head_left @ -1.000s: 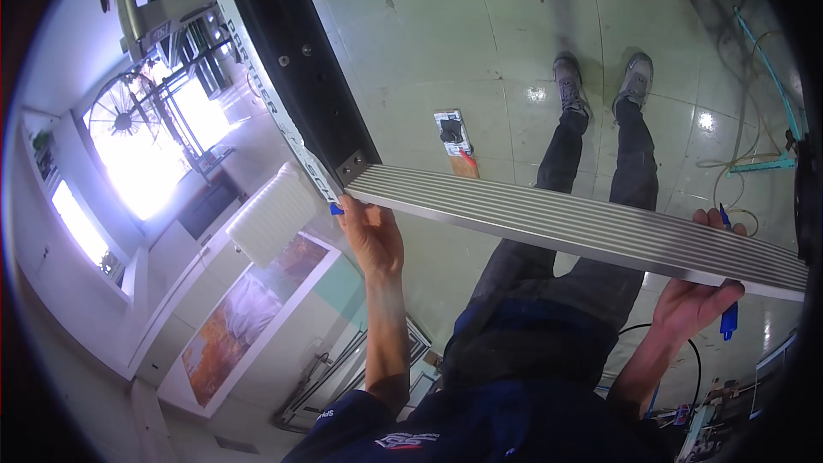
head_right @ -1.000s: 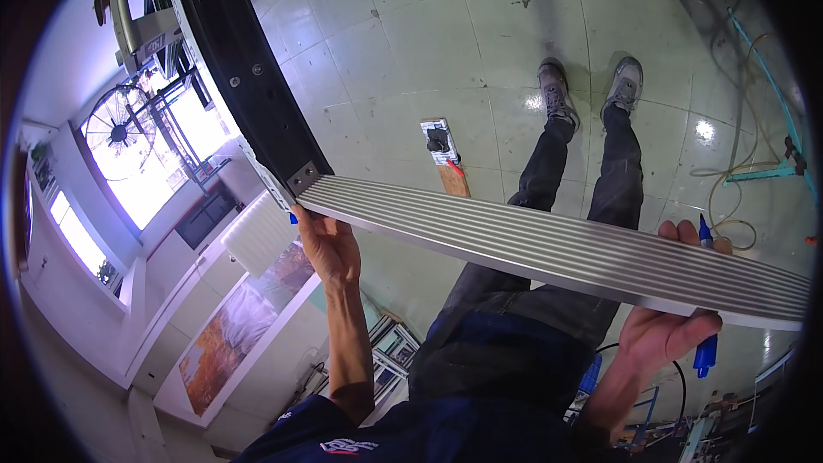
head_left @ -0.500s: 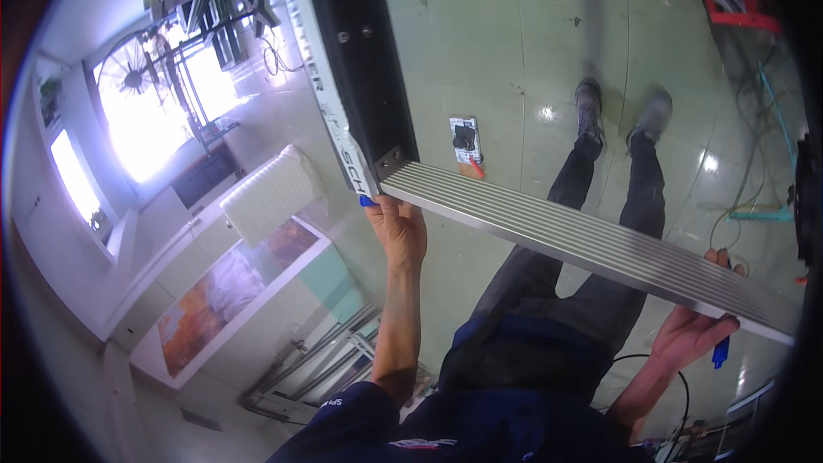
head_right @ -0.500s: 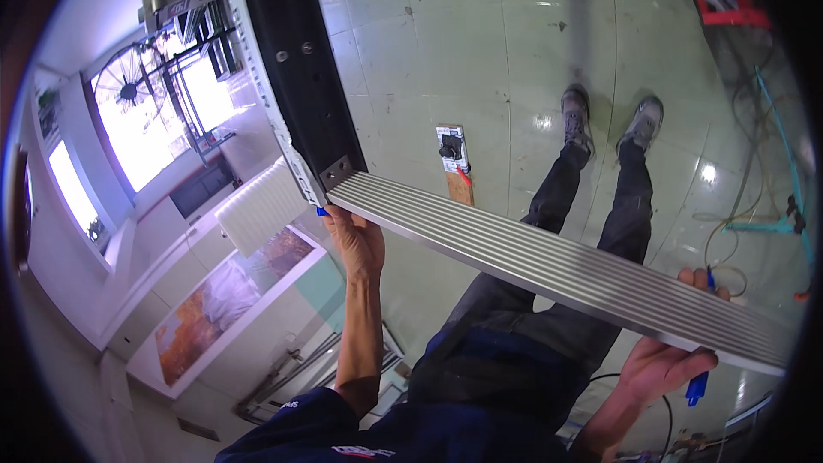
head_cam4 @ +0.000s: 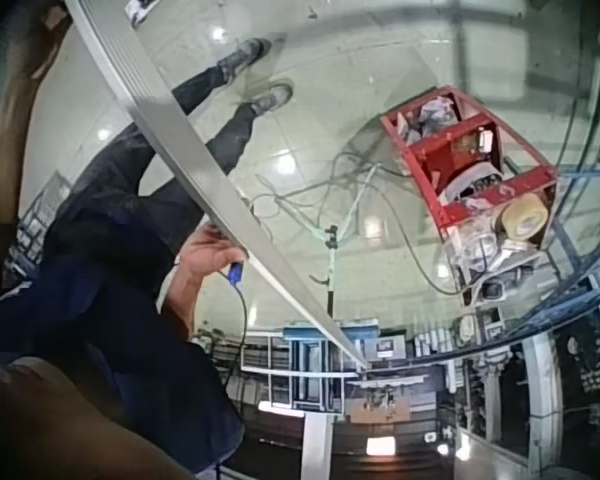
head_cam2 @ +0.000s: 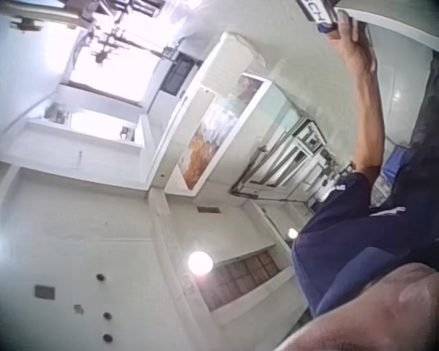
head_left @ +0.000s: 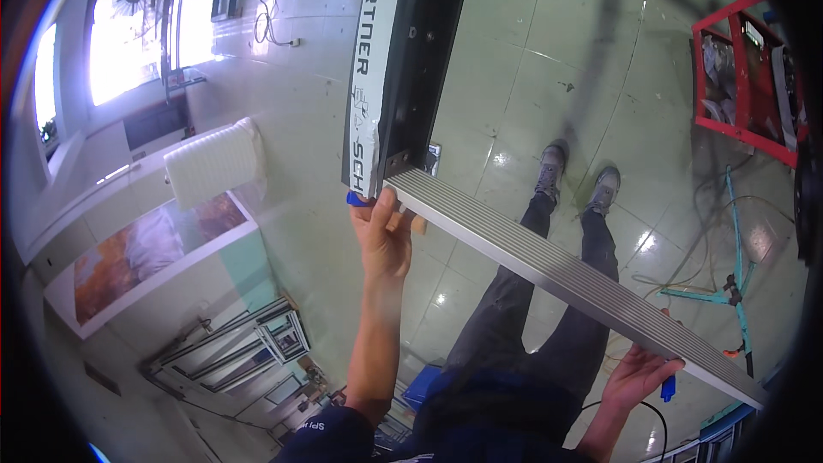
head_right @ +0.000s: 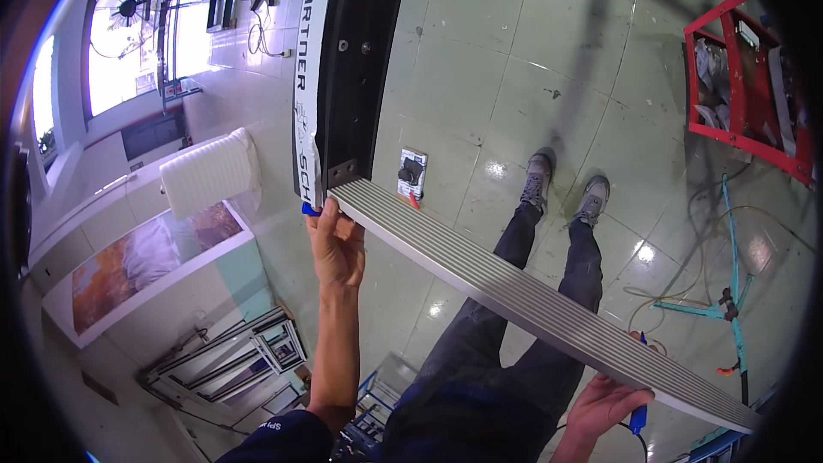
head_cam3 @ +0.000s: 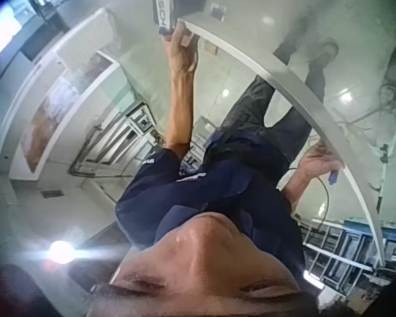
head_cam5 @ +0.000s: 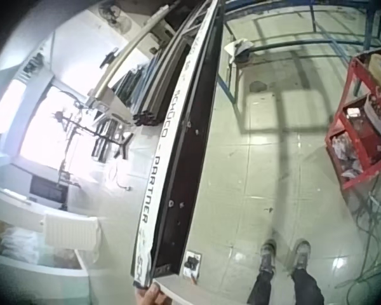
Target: The person aligns a metal profile against a window frame and marks it with a blue marker. They then use a drill to fasten a metal bracket to the profile and reposition the profile on the frame. The person repeats the alignment and marking process on another section of the frame.
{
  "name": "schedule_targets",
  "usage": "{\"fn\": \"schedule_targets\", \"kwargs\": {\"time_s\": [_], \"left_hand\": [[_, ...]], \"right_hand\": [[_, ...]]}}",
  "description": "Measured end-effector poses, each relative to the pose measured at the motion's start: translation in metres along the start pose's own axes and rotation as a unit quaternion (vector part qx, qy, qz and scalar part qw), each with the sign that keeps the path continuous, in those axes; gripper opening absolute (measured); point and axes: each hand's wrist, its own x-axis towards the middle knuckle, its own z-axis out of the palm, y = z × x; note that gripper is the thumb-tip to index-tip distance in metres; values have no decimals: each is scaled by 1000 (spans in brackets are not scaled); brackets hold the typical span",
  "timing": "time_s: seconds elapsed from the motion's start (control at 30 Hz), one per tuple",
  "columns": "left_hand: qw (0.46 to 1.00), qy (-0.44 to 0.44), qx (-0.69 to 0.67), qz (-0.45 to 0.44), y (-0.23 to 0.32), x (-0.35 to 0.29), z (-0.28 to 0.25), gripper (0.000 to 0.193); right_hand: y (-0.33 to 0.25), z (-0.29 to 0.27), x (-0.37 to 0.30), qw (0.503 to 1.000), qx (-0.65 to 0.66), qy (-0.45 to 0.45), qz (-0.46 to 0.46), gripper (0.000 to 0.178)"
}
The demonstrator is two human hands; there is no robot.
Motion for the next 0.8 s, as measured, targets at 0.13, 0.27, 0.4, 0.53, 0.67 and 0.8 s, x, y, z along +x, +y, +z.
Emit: {"fn": "schedule_targets", "kwargs": {"time_s": [0.13,0.27,0.4,0.53,0.67,0.8], "left_hand": [[999,-35,-19,-7,7,-5,5,44],[999,38,-32,-9,11,-5,23,44],[1000,18,-7,-12,19,-1,12,40],[999,37,-18,-16,24,-5,5,43],[997,17,-72,-15,22,-1,4,44],[980,-38,-173,85,-20,6,-19,31]], "right_hand": [[-7,-19,-7,991,18,-128,47,75],[-49,27,-61,929,-142,-201,276,44],[-75,79,-76,803,-322,-478,-155,48],[-54,173,-23,557,-548,-479,-400,53],[-24,164,-7,563,-621,-427,-339,40],[-25,171,-7,543,-613,-464,-337,31]]}}
